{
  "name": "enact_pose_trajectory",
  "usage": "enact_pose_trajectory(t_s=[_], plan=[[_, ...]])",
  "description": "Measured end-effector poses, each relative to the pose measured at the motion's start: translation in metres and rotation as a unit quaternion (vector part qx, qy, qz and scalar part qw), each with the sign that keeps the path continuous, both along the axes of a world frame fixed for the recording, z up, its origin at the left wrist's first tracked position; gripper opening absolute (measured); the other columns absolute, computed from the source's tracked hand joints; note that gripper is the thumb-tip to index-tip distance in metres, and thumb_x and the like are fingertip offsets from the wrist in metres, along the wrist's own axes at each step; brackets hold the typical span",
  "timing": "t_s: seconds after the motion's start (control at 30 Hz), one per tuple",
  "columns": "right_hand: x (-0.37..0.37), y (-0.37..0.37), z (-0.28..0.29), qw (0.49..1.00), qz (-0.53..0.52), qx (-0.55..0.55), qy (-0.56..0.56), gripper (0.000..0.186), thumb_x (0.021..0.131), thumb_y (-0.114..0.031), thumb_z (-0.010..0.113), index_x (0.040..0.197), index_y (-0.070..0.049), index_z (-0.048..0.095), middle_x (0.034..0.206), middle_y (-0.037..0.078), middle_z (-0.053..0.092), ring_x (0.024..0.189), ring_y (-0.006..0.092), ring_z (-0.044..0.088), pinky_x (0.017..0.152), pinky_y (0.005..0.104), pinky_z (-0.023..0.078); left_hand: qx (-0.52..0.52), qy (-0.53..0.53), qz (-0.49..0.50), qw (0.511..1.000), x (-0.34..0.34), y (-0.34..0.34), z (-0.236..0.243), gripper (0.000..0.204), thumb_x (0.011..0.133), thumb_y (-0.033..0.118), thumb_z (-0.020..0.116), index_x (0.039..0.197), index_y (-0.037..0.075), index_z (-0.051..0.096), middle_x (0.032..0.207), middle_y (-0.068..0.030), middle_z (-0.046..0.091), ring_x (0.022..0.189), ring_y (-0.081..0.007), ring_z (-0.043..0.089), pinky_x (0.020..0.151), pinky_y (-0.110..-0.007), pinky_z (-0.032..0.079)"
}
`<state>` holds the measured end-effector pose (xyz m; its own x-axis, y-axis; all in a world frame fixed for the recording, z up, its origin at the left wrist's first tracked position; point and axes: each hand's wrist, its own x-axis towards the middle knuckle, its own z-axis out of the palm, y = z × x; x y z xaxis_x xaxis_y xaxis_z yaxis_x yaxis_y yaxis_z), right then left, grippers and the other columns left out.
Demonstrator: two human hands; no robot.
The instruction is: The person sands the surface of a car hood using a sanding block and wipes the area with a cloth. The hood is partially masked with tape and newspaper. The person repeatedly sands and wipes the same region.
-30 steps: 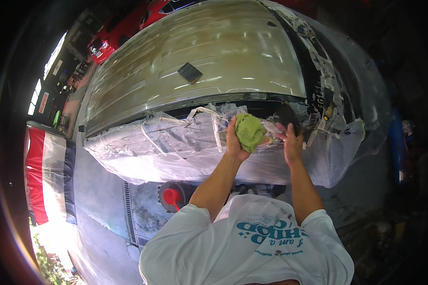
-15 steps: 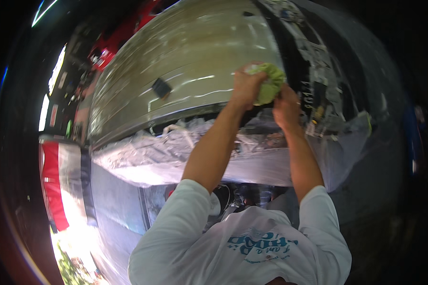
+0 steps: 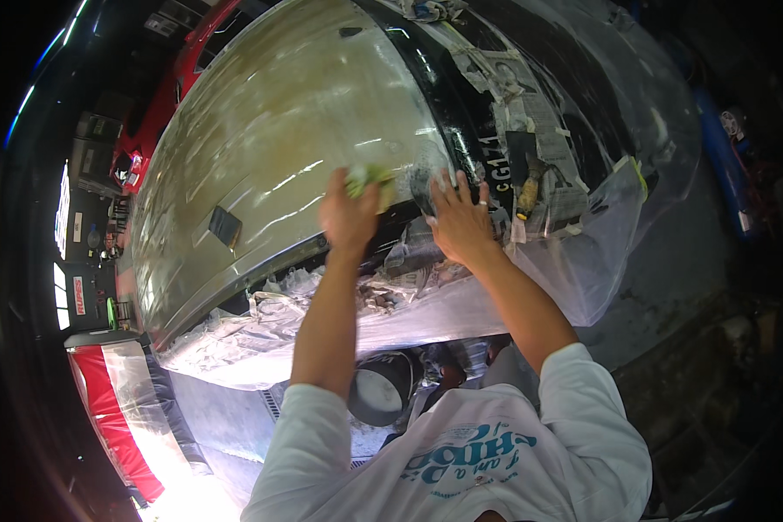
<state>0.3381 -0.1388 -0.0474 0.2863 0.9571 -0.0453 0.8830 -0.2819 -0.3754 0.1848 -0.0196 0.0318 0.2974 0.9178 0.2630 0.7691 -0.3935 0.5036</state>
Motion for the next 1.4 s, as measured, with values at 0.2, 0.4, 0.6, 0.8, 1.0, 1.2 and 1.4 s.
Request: enact_pose_trajectory(t_s=[0.2,0.4,0.6,0.8,1.0,1.2,1.4], plan=[[0.030,0.037,0.006,0.999,0.007,0.001,-0.045,0.071,0.108,-0.046,0.048,0.166,-0.009,0.031,0.177,0.012,0.020,0.162,0.0377,0.017,0.126,0.0682,0.015,0.132,0.100,-0.040,0.985,-0.114,0.006,-0.027,0.054,0.085,0.022,0.077,0.132,0.003,0.059,0.127,-0.0254,0.060,0.121,-0.0463,0.057,0.102,-0.054,0.047],[0.037,0.004,-0.003,0.995,0.066,-0.009,-0.073,0.065,0.111,-0.043,0.040,0.166,-0.008,0.031,0.176,0.011,0.022,0.161,0.0381,0.021,0.126,0.0654,0.019,0.153,0.156,-0.037,0.975,-0.113,-0.002,-0.032,0.062,0.085,0.024,0.076,0.138,0.003,0.055,0.133,-0.0274,0.057,0.124,-0.0500,0.052,0.107,-0.060,0.043],[0.046,0.018,-0.012,0.998,0.058,0.011,-0.028,0.068,0.110,-0.040,0.043,0.167,-0.007,0.028,0.176,0.015,0.019,0.161,0.0380,0.020,0.129,0.0598,0.017,0.150,0.152,-0.044,0.976,-0.119,0.002,-0.039,0.063,0.084,0.025,0.076,0.139,0.006,0.055,0.132,-0.0271,0.057,0.123,-0.0499,0.052,0.106,-0.061,0.043],[0.053,0.036,-0.017,0.998,0.046,0.040,0.001,0.070,0.108,-0.036,0.049,0.166,-0.002,0.028,0.175,0.018,0.019,0.161,0.0362,0.021,0.130,0.0569,0.017,0.152,0.152,-0.051,0.975,-0.115,0.005,-0.037,0.063,0.084,0.028,0.075,0.139,0.006,0.055,0.132,-0.0267,0.056,0.122,-0.0493,0.053,0.105,-0.061,0.043],[0.042,0.023,-0.022,0.997,0.055,0.052,0.028,0.067,0.109,-0.035,0.046,0.165,-0.003,0.029,0.175,0.017,0.020,0.162,0.0347,0.018,0.130,0.0557,0.015,0.162,0.168,-0.044,0.971,-0.121,0.001,-0.038,0.061,0.085,0.030,0.074,0.137,0.004,0.056,0.132,-0.0273,0.056,0.120,-0.0498,0.054,0.104,-0.061,0.043],[0.048,0.063,-0.015,0.998,0.011,0.043,0.041,0.079,0.102,-0.036,0.060,0.166,-0.003,0.027,0.177,0.016,0.017,0.163,0.0360,0.014,0.129,0.0595,0.014,0.150,0.156,-0.058,0.975,-0.118,0.005,-0.037,0.061,0.085,0.030,0.074,0.136,0.002,0.056,0.130,-0.0273,0.058,0.120,-0.0499,0.054,0.104,-0.061,0.044],[0.038,0.014,-0.002,0.996,0.064,-0.030,0.046,0.087,0.099,-0.037,0.068,0.168,-0.005,0.024,0.177,0.016,0.016,0.162,0.0396,0.015,0.128,0.0621,0.016,0.159,0.153,-0.054,0.974,-0.120,0.003,-0.037,0.062,0.085,0.031,0.074,0.136,0.003,0.055,0.129,-0.0274,0.058,0.119,-0.0499,0.054,0.104,-0.061,0.043]])
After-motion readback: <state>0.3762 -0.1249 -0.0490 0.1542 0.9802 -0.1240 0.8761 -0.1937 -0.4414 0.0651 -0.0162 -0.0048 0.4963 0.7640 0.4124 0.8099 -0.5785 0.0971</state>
